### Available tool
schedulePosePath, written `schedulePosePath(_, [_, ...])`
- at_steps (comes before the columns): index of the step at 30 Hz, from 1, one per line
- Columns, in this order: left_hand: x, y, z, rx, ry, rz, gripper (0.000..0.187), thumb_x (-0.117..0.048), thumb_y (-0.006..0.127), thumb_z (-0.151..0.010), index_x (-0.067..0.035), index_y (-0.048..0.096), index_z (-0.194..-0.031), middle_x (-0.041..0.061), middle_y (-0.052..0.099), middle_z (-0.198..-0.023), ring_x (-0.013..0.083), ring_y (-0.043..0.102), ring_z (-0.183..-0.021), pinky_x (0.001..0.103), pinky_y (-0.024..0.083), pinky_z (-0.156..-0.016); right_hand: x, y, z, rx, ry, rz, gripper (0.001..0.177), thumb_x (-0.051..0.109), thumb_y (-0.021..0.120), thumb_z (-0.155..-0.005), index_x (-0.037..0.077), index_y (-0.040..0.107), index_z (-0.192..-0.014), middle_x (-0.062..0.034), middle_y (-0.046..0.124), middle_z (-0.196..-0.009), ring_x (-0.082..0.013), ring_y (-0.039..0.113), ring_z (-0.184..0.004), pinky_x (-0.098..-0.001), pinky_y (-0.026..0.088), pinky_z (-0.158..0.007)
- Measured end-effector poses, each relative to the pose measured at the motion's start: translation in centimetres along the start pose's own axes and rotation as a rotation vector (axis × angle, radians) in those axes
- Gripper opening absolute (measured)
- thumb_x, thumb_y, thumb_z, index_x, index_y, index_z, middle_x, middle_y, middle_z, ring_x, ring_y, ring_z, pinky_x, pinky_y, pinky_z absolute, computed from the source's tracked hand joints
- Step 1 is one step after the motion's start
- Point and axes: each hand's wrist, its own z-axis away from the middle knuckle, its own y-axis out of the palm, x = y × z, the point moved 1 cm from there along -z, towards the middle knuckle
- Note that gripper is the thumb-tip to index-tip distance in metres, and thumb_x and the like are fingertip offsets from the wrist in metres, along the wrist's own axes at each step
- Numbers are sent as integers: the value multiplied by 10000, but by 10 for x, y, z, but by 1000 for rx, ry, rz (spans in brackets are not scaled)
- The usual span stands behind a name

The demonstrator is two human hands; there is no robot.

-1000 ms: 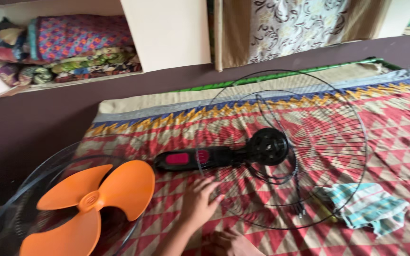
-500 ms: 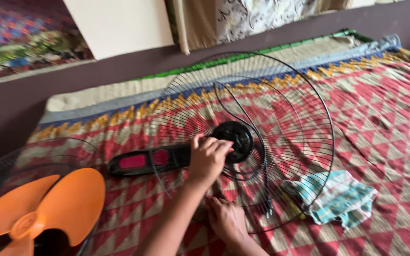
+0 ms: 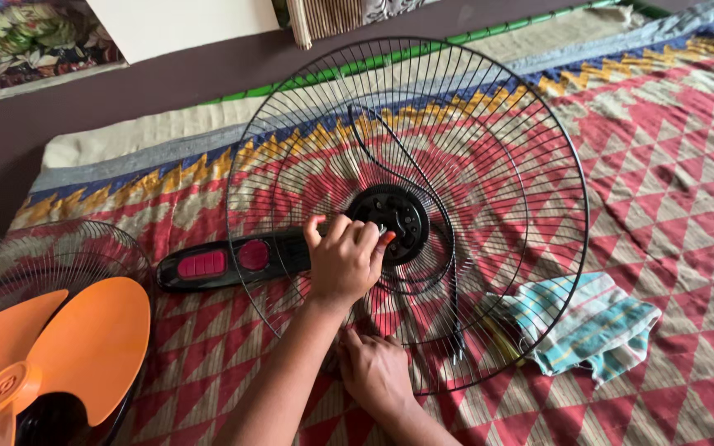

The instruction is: The person disassembles an electric fan on a patterned bedspread. They use a yellow screwdriver to loosen screws on the front grille, remove the grille, then detach the orange fan blades from the motor hub. The person continues to unscrew and remove the central motor housing cover.

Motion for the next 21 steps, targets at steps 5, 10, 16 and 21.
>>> schedulePosePath(5, [-2, -1, 0, 13, -67, 55, 418, -395, 596, -1058, -128, 634, -739, -12, 620, -655, 186, 606, -738, 516, 351, -979, 0, -1, 0, 18, -2, -3, 266, 275, 628, -930, 54, 663, -1075, -130, 723, -749, -339, 707, -691, -507, 532, -728])
schedulePosePath(10, [-5, -3, -3, 42, -152, 142, 496, -424, 605, -1052, -136, 613, -648, -14, 612, -608, 168, 601, -687, 533, 346, -1017, 1, -1, 1, -12, -13, -20, 246, 268, 629, -940, 57, 663, -1063, -131, 721, -770, -336, 708, -710, -497, 522, -709])
schedulePosePath(16, [6, -6, 11, -35, -130, 238, 541, -626, 604, -947, -94, 683, -1011, 37, 687, -1027, 221, 639, -982, 507, 354, -972, 1, -1, 1, -31, -18, -13, 222, 263, 638, -923, 64, 654, -1019, -137, 718, -769, -350, 701, -716, -506, 511, -710])
schedulePosePath(21, [12, 8, 33, 111, -185, 143, 782, -647, 648, -854, -37, 563, -1334, 164, 530, -1390, 404, 496, -1266, 572, 375, -1064, 2, -2, 1, -29, -25, -22, 220, 259, 638, -928, 55, 644, -1010, -141, 714, -772, -353, 696, -719, -504, 512, -695])
